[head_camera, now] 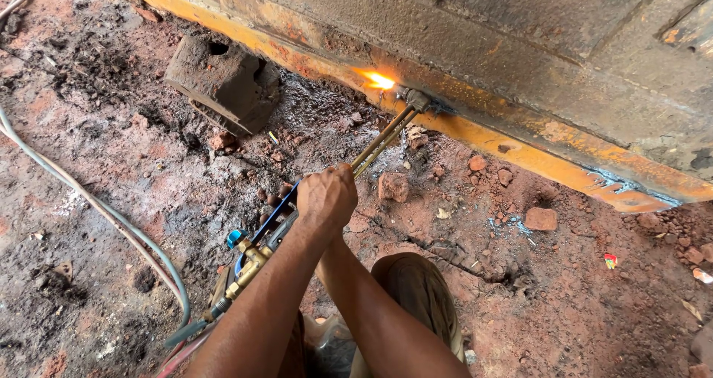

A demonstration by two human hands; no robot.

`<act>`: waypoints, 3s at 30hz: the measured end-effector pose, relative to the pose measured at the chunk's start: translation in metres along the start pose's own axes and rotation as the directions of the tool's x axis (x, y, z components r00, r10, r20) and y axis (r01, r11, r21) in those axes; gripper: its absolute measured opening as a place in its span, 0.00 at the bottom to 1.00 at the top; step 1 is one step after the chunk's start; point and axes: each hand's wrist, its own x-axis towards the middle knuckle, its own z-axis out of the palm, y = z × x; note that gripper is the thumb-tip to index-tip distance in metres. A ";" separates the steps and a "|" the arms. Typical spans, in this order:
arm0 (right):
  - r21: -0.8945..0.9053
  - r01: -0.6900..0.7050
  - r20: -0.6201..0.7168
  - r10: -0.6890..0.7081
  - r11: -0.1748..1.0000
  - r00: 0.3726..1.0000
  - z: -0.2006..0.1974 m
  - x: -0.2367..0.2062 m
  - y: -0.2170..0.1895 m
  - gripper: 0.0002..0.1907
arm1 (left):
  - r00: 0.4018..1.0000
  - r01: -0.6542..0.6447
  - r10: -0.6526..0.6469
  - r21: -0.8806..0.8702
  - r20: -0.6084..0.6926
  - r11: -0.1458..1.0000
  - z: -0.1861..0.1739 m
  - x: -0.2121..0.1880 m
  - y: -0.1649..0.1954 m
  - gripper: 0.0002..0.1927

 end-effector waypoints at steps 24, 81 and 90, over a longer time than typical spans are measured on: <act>0.976 -0.027 -0.012 0.177 0.214 0.984 0.004 0.003 -0.002 0.19 | 0.999 -0.012 0.014 0.048 -0.032 0.999 -0.003 -0.002 -0.001 0.20; 0.142 0.260 -0.026 0.259 -0.955 0.965 0.003 -0.003 0.004 0.25 | 1.000 0.003 -0.003 0.015 0.030 1.000 -0.002 -0.003 0.003 0.18; -0.325 0.280 -0.519 0.417 -0.904 0.746 -0.005 -0.008 0.006 0.21 | 0.992 0.036 -0.036 0.001 0.121 0.999 -0.005 -0.003 0.003 0.20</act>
